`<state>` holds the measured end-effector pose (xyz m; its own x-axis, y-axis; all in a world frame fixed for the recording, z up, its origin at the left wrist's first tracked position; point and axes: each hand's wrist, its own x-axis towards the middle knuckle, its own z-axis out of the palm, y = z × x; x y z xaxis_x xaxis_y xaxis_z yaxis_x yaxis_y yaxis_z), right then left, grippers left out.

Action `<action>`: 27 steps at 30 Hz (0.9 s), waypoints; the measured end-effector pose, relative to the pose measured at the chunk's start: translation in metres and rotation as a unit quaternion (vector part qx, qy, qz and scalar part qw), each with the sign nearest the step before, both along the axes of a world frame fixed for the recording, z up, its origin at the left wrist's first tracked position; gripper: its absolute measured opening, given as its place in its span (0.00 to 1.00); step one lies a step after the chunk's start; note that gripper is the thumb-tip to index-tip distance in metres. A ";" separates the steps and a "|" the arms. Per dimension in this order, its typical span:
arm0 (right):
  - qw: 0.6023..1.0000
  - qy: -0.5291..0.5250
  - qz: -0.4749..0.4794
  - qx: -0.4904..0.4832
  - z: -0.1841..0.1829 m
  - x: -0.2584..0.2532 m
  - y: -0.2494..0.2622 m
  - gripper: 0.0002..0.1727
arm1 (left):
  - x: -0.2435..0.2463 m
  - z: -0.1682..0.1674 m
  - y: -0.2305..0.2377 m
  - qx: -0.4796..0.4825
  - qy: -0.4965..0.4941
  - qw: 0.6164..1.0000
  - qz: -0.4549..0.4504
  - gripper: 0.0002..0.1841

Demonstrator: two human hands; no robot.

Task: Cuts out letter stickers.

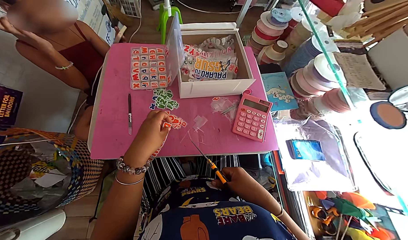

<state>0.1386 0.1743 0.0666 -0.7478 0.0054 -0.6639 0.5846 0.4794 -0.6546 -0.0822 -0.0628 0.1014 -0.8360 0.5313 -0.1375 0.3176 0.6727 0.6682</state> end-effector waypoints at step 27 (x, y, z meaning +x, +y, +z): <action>0.994 0.002 0.019 -0.108 0.002 -0.017 -0.002 0.22 | 0.021 0.012 0.013 0.148 -0.277 0.944 -0.102 0.13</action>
<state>0.1215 0.1726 0.0689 -0.7468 -0.1662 -0.6440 0.5662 0.3491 -0.7467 -0.0609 -0.0499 0.1133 -0.5551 0.7572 -0.3442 -0.0328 0.3935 0.9187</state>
